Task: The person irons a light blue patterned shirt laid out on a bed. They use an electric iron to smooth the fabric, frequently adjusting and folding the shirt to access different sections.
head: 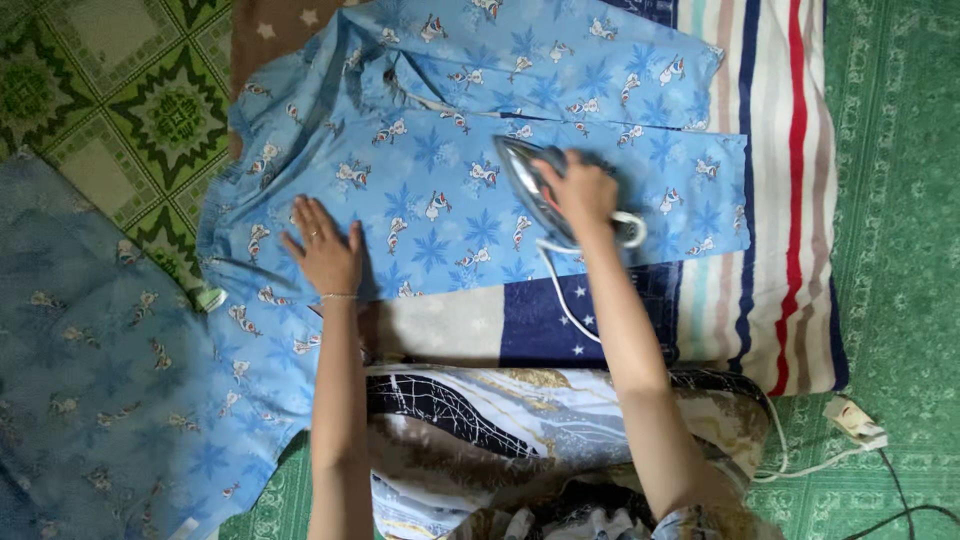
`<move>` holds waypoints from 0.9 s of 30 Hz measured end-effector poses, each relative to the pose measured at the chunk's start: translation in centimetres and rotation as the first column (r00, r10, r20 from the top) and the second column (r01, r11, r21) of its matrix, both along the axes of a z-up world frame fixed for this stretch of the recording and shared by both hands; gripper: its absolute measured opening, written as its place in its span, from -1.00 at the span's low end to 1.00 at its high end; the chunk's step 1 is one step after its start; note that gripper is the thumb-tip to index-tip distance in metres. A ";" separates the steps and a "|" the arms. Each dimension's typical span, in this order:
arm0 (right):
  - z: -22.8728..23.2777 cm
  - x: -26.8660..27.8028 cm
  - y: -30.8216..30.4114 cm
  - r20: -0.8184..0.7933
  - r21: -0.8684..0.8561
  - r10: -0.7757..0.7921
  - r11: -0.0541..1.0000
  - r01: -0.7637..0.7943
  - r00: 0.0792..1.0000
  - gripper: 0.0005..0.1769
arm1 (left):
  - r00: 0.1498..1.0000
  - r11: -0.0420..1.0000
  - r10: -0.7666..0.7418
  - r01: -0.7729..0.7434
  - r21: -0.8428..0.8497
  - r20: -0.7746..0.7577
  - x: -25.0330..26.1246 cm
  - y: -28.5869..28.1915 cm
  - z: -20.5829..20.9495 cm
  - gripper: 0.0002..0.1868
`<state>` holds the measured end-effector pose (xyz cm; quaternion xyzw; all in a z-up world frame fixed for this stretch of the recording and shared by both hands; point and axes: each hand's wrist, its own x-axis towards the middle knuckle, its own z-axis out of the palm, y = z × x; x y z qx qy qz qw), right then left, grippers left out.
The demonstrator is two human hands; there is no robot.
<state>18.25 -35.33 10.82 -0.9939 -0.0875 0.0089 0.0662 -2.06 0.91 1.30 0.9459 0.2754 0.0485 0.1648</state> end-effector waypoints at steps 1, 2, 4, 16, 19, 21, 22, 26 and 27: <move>0.4 0.1 -1.2 0.030 0.010 0.040 0.999 -0.040 0.999 -0.22 | 1.000 0.999 0.025 -0.025 0.025 -0.017 -0.7 0.6 0.1 -0.10; 0.8 -0.3 -2.2 0.053 0.017 0.082 0.996 -0.083 0.995 -0.24 | 0.998 0.997 0.054 -0.052 0.049 -0.040 -1.8 1.1 0.0 -0.09; 1.0 -0.7 -2.2 0.059 0.011 0.142 0.990 -0.142 0.988 -0.24 | 0.992 0.992 0.122 -0.124 0.039 0.044 -3.2 2.2 -0.3 -0.07; -0.9 -0.8 23.2 -0.076 0.132 0.528 0.846 -0.516 0.846 -0.25 | 0.949 0.976 0.217 -0.218 -0.025 0.229 -5.1 2.4 -1.8 -0.30; -1.9 -2.2 29.6 -0.061 0.096 0.616 0.786 -0.610 0.785 -0.18 | 0.777 0.869 0.490 -0.398 -0.295 0.394 -6.7 1.7 1.1 -0.52; -2.4 -2.8 30.2 -0.043 0.097 0.651 0.757 -0.646 0.757 -0.16 | 0.645 0.754 0.652 -0.495 -0.432 0.399 -7.9 1.0 3.0 -0.62; -2.5 -2.9 30.1 -0.014 0.104 0.662 0.747 -0.657 0.750 -0.16 | 0.605 0.713 0.696 -0.522 -0.467 0.387 -8.3 0.9 3.6 -0.68; -1.3 -3.4 27.9 -0.075 0.188 0.633 0.768 -0.613 0.770 -0.14 | 0.750 0.840 0.506 -0.541 -0.046 0.426 -10.1 2.1 2.9 -0.67; -0.9 -3.7 26.5 -0.115 0.161 0.590 0.805 -0.571 0.799 -0.18 | 0.737 0.837 0.520 -0.540 -0.087 0.433 -10.7 1.9 1.9 -0.66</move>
